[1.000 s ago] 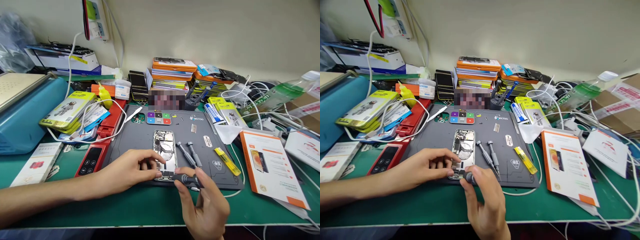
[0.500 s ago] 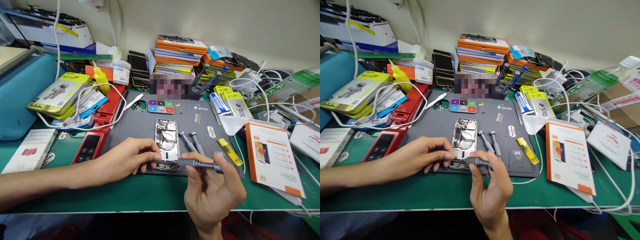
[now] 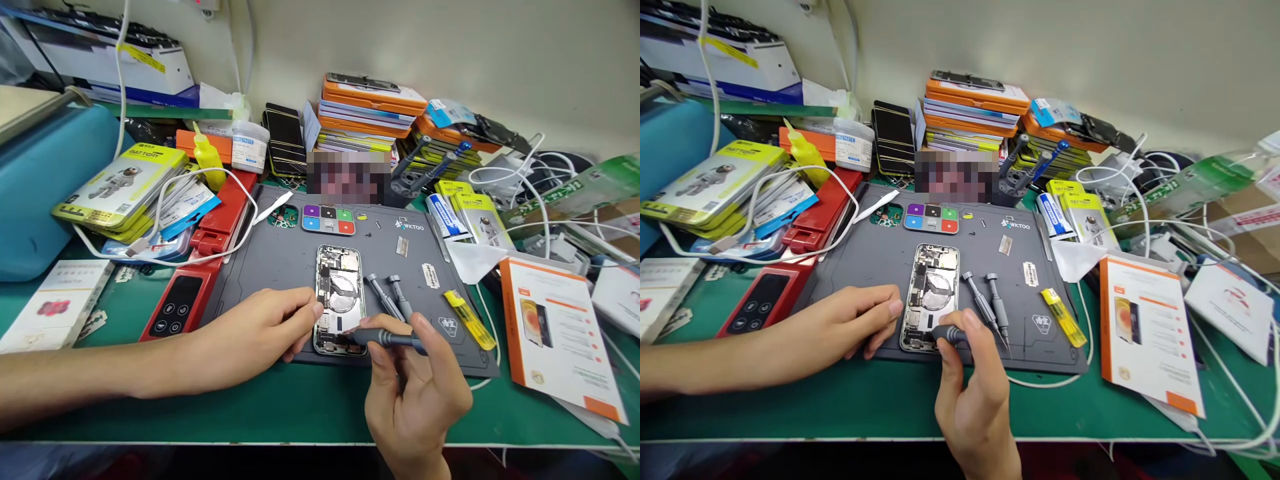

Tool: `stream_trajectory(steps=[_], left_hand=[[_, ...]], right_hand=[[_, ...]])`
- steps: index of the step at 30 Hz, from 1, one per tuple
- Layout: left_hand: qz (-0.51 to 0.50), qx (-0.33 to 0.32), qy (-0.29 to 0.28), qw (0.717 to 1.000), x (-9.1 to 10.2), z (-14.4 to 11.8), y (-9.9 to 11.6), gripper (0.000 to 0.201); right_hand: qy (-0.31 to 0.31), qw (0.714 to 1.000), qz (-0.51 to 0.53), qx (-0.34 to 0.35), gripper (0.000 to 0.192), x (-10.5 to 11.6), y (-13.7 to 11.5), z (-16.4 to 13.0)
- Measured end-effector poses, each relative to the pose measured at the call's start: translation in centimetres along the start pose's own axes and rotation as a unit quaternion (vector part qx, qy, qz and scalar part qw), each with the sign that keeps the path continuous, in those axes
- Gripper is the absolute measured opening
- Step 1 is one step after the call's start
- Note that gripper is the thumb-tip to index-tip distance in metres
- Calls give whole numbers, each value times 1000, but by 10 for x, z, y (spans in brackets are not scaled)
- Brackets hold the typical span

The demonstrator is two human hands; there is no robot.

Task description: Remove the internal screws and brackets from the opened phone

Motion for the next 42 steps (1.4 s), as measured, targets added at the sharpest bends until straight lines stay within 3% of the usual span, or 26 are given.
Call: stream_trajectory(steps=[12,17,22,27,32,35,39,42], left_hand=[[-3,6,-7,1000,-1,0,1,51],[-2,2,-7,1000,-1,1,1,52],[-5,-8,-9,1000,-3,0,-2,52],[-20,-26,-10,999,-5,1,-1,51],[-2,-18,-8,1000,-4,2,-1,51],[-15,-20,-11,1000,-5,1,-2,47],[-91,-15,-22,996,-7,3,-3,36],[-146,14,-31,989,-6,5,-5,35]], right_hand=[[1,1000,17,14,77,0,2,-1],[-20,999,-27,24,79,-1,0,0],[-102,987,-55,112,85,-4,-12,16],[-158,980,-32,113,78,-5,-21,25],[-89,988,-47,114,83,-3,-17,18],[-70,992,-60,88,76,-2,-12,16],[-39,991,-77,101,78,-2,-9,13],[-9,994,-79,70,77,-1,-4,8]])
Point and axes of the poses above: each hand's wrist, its own z-axis towards the middle knuckle, its own x-axis out of the back of the hand, y = z × x, the point moved 4 cm from there along z, towards the middle knuckle, and after that the axes turned 5 degrees about z, right-handed, at the moved point
